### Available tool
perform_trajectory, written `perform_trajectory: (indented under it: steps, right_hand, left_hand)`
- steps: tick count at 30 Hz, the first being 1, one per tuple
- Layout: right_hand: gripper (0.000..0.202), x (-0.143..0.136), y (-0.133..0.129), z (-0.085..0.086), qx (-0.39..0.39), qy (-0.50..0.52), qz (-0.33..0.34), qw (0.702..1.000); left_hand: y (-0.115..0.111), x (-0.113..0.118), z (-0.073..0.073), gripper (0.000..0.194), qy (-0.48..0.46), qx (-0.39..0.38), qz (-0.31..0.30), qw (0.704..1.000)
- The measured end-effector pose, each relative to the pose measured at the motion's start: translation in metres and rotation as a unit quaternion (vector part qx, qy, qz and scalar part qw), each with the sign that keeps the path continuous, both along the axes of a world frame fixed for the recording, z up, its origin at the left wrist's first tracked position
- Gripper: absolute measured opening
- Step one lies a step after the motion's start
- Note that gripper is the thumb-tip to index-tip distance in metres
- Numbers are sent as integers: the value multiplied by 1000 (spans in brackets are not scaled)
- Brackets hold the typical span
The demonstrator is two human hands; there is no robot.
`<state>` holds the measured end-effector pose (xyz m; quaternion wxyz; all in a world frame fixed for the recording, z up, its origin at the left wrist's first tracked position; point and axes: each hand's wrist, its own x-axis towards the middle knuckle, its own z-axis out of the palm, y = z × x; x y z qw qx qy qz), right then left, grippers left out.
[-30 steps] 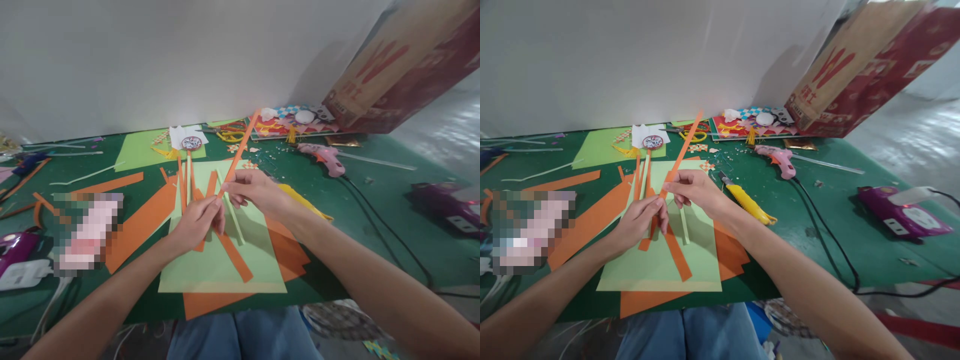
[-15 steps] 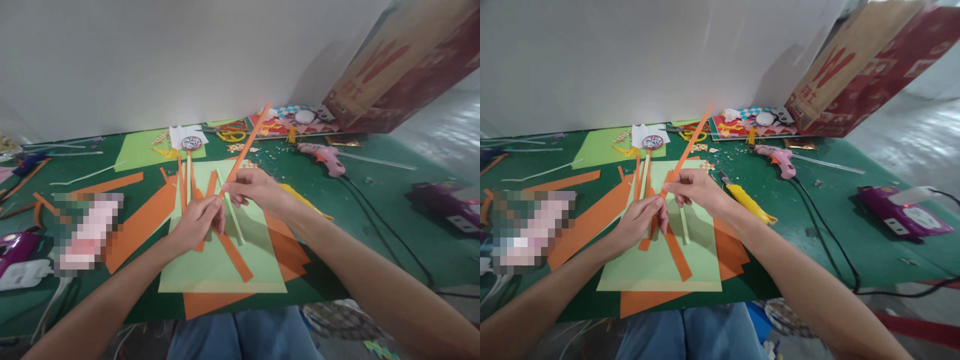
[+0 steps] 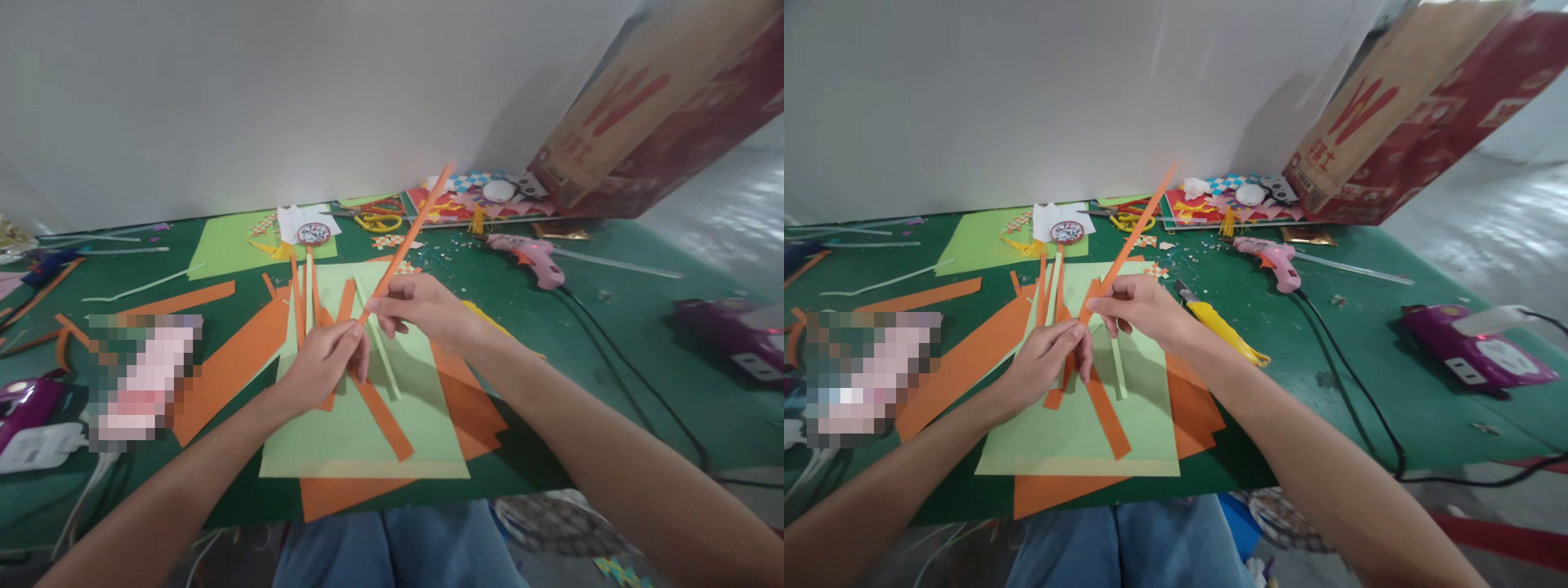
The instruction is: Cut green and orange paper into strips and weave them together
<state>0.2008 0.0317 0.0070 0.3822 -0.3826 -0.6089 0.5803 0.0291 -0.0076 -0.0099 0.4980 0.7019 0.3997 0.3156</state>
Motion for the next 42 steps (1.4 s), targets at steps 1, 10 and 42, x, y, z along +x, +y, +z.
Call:
perform_trajectory:
  steps: [1,10,42]
  right_hand:
    - [38,1,1,-1,4,1,-2,1000]
    - [38,7,7,-6,18,-2,-16,1000]
    - [32,-3,-1,-3,24,-50,35,998]
  left_hand:
    - [0,0,0,34,3,0,0,1000]
    - [0,-1,1,34,7,-17,29,999]
    - [1,0,4,29,26,-15,69,997]
